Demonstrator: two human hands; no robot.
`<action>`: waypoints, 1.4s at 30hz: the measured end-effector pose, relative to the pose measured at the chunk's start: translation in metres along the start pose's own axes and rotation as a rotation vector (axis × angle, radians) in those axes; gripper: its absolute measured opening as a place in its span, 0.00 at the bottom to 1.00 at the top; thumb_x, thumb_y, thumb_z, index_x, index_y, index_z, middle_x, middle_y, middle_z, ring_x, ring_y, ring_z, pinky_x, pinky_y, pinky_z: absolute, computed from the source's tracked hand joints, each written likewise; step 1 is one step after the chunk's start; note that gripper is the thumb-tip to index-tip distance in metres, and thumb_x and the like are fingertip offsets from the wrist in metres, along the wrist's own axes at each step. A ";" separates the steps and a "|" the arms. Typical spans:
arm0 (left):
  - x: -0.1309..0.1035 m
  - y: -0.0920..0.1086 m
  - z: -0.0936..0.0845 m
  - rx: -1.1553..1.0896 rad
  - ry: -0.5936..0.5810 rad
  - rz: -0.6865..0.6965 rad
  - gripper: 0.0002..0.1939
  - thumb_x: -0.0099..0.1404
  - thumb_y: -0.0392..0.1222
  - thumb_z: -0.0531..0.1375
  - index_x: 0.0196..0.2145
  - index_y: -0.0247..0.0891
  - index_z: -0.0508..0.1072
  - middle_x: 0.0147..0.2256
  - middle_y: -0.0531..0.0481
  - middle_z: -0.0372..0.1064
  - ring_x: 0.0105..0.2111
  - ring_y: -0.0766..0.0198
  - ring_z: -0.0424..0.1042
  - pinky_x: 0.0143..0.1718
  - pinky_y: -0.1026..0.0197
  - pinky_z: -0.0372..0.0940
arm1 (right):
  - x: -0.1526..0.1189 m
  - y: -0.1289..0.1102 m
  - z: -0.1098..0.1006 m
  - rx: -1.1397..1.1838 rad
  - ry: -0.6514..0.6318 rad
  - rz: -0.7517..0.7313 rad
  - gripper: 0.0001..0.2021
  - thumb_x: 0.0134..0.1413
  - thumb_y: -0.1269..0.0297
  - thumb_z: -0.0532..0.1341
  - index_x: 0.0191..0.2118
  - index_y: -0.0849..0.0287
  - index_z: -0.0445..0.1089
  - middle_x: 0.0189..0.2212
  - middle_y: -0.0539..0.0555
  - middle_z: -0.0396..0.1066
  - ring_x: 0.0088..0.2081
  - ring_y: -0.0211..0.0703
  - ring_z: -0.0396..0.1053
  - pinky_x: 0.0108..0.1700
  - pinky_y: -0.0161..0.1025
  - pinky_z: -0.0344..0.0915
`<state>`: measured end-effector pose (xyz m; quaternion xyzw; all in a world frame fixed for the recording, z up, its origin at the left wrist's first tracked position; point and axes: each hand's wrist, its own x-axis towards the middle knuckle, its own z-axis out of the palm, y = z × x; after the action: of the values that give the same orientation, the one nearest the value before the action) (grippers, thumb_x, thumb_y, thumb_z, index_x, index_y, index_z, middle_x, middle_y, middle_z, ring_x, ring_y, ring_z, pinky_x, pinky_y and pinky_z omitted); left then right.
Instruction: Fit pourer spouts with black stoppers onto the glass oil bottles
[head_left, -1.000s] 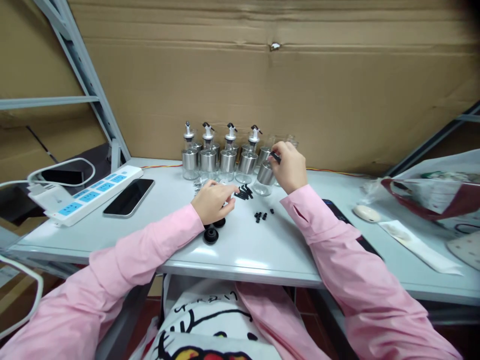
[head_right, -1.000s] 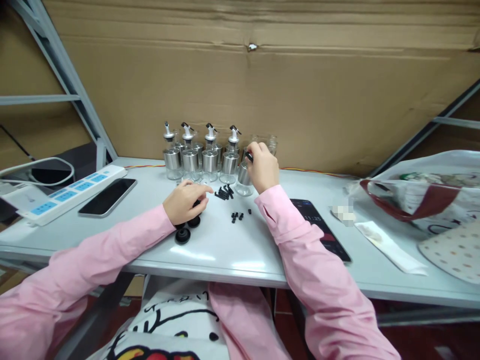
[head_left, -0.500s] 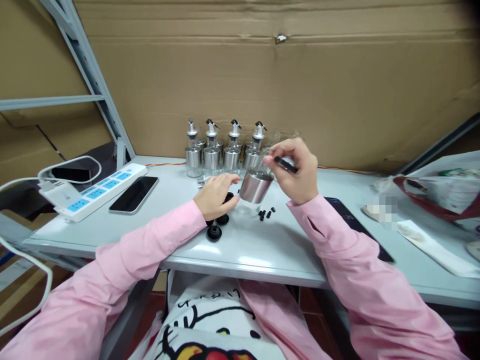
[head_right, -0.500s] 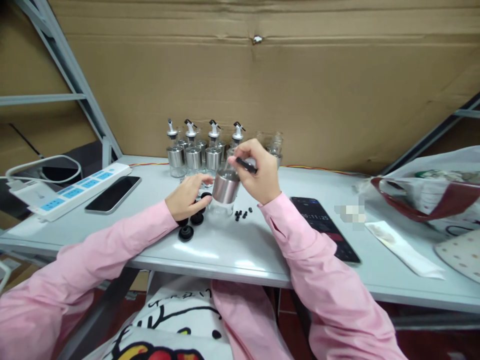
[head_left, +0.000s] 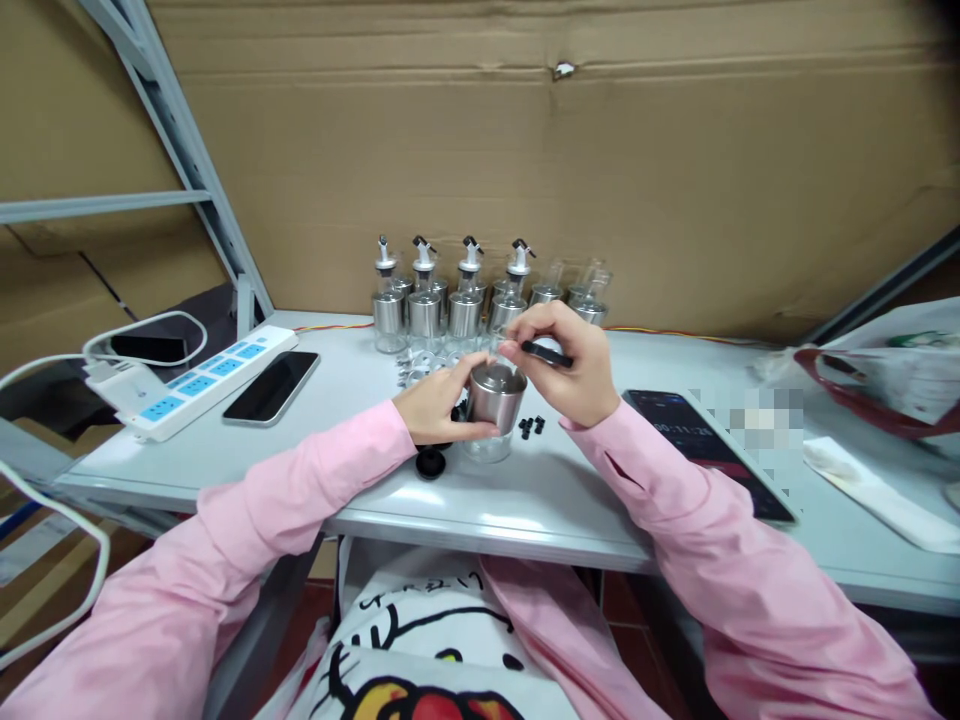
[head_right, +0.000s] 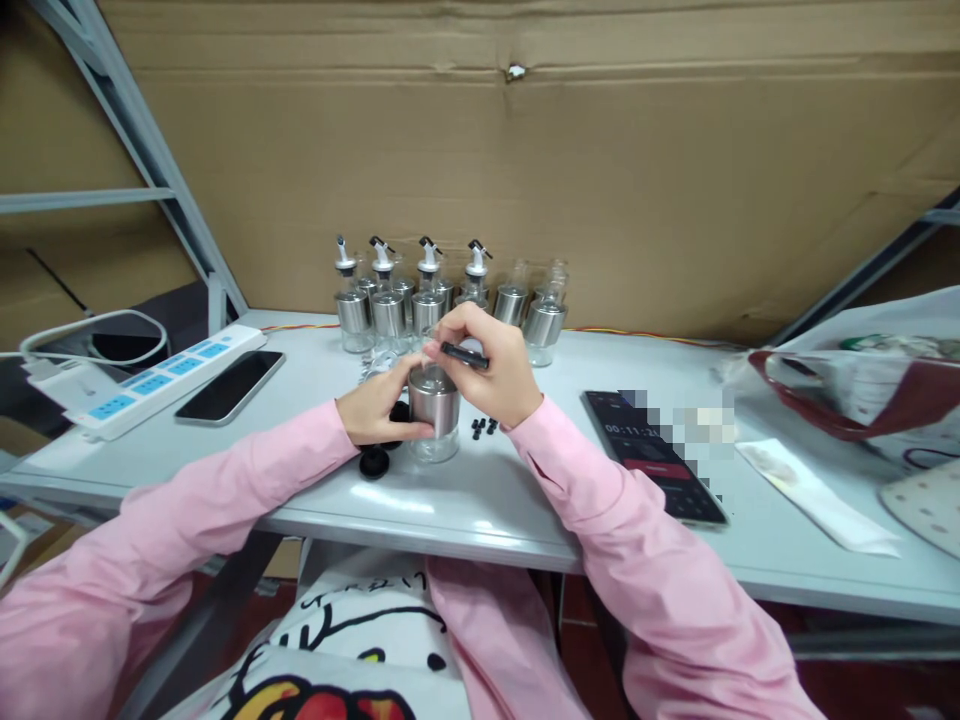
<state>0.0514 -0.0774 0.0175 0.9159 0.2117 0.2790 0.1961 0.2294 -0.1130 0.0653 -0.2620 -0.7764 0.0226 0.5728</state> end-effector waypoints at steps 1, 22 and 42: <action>0.000 0.000 0.000 0.005 0.003 0.004 0.40 0.54 0.57 0.60 0.55 0.34 0.48 0.49 0.36 0.64 0.46 0.49 0.69 0.47 0.49 0.64 | 0.000 -0.001 0.000 0.021 0.004 0.032 0.08 0.49 0.66 0.61 0.27 0.56 0.59 0.24 0.47 0.65 0.26 0.35 0.64 0.30 0.36 0.63; -0.001 0.003 0.002 0.055 -0.029 -0.029 0.40 0.55 0.55 0.60 0.57 0.35 0.46 0.48 0.35 0.65 0.47 0.47 0.69 0.45 0.49 0.64 | 0.005 -0.009 0.004 0.131 0.320 0.135 0.06 0.57 0.65 0.55 0.41 0.53 0.62 0.38 0.52 0.70 0.43 0.43 0.72 0.44 0.44 0.69; -0.002 0.005 0.003 0.039 -0.028 -0.043 0.38 0.54 0.57 0.61 0.54 0.36 0.50 0.45 0.37 0.67 0.43 0.49 0.71 0.43 0.50 0.65 | 0.000 -0.005 0.001 0.078 0.130 0.198 0.15 0.60 0.60 0.53 0.52 0.47 0.64 0.34 0.50 0.75 0.34 0.43 0.73 0.39 0.47 0.70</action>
<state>0.0531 -0.0833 0.0173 0.9187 0.2339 0.2576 0.1871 0.2268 -0.1171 0.0664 -0.3160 -0.7064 0.0921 0.6266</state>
